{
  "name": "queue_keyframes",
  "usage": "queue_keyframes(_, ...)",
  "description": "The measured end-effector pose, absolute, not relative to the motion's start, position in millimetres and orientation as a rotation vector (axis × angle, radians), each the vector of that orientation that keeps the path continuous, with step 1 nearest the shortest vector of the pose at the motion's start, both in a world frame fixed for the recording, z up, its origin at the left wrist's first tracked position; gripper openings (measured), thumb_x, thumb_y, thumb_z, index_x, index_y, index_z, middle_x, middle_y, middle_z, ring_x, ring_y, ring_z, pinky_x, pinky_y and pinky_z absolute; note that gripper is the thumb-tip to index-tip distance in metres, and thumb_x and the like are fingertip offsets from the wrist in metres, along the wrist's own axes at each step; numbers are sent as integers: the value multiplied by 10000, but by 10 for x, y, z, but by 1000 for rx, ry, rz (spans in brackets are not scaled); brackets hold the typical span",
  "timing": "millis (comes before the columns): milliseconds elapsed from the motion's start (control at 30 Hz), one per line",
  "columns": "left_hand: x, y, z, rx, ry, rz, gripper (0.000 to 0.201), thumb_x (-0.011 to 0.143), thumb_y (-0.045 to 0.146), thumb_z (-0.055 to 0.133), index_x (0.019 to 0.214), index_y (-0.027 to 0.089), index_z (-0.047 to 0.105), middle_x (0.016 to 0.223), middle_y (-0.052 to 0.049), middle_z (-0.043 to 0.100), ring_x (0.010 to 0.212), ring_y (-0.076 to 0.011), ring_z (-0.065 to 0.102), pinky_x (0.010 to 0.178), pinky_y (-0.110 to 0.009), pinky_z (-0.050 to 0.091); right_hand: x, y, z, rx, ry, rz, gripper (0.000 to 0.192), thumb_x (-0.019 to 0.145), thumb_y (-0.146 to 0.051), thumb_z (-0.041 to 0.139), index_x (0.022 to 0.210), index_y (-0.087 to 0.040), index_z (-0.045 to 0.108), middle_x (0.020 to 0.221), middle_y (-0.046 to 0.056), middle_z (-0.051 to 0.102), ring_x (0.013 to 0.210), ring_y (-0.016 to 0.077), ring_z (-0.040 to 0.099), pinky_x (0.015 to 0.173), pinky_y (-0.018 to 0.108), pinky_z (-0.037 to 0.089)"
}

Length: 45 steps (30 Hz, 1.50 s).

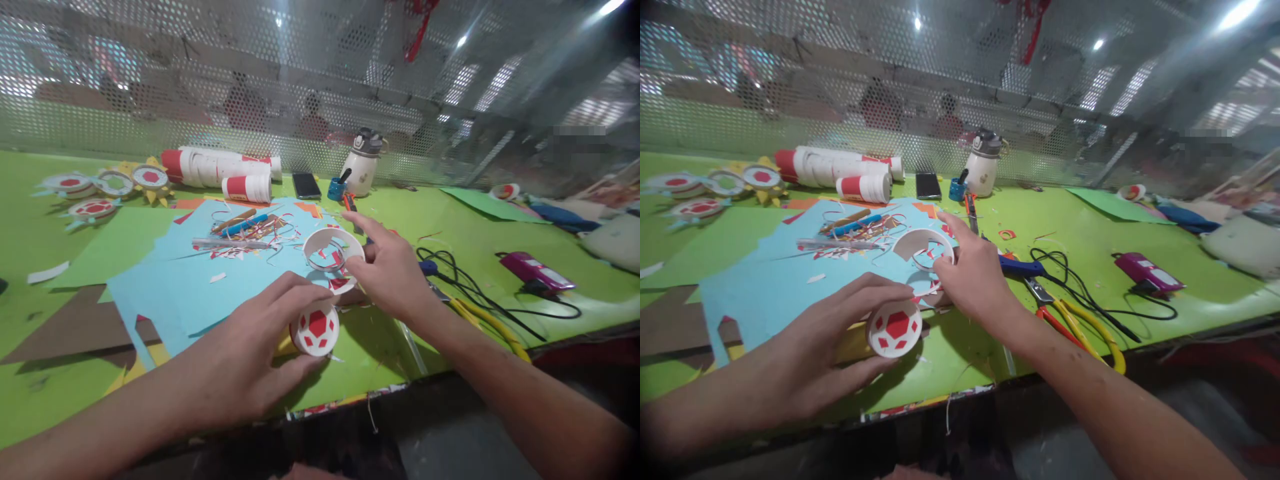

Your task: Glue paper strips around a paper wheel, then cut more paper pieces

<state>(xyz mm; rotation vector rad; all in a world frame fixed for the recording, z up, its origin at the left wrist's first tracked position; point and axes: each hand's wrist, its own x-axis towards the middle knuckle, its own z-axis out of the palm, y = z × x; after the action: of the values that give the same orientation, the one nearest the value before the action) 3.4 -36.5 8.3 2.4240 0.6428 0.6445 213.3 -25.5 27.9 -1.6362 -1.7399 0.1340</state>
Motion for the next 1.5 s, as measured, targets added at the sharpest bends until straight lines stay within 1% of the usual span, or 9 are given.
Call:
queue_keyframes(167,14,-441,164,2713,444,755,457,870,145,525,1302,218,393,1279,-119,524,1316,-243,394,1004,-341,440,2170,-168,405,-1688,-1868,337,600,680,-80,527,1272,-145,604,476,-58,531,380,108,417,396,230,359)
queue_keyframes(300,22,-469,167,2826,343,799,477,859,125,532,1308,176,381,1277,-146,552,1291,-245,442,1030,-339,433,2074,-124,428,-1687,-1944,358,500,681,-83,572,1168,-142,665,596,11,660,437,138,537,424,248,413)
queue_keyframes(467,-34,-500,107,2759,427,863,593,846,140,560,1391,163,328,1344,-163,491,1268,-239,457,1042,-343,422,1959,-136,523,-1696,-1965,382,311,747,-120,585,1030,-137,713,568,13,644,451,150,559,443,266,440)
queue_keyframes(567,-86,-502,127,2616,469,915,672,818,164,604,1414,234,303,1366,-118,487,1273,-233,455,1038,-341,432,2027,-235,649,-1542,-1997,249,318,846,-221,549,1119,-102,662,725,64,681,642,189,623,615,333,511)
queue_keyframes(633,-109,-491,154,2528,461,949,735,796,183,634,1425,292,270,1353,-86,512,1242,-230,493,1033,-351,443,2106,-337,728,-1193,-2152,130,240,866,-202,528,1028,-118,684,963,108,686,919,213,622,840,389,491)
queue_keyframes(700,-122,-480,175,2429,459,966,792,772,202,661,1432,337,245,1345,-71,530,1206,-243,533,1014,-369,465,2171,-436,770,-953,-2303,236,209,892,-153,497,984,-151,685,1050,100,671,1003,188,601,903,382,466)
queue_keyframes(1000,-104,-534,195,2050,620,1016,788,715,229,728,1393,388,358,1323,-55,569,1172,-292,570,980,-419,502,2289,-435,610,-1081,-2091,796,142,888,-232,566,825,-151,664,730,11,618,636,118,538,578,248,442)
queue_keyframes(1200,-87,-378,170,2052,769,1009,785,767,239,696,1417,394,283,1287,-41,568,1174,-238,557,1024,-405,465,2341,-433,565,-1169,-1627,1030,186,816,-310,680,697,-170,651,551,-50,554,482,78,471,459,198,383)
queue_keyframes(1500,-35,-347,28,2179,891,1061,777,784,281,692,1420,375,255,1264,-49,567,1159,-227,559,1003,-389,474,2089,-636,452,-1294,-1548,795,176,822,-279,658,673,-186,659,570,-28,592,512,97,511,451,191,418)
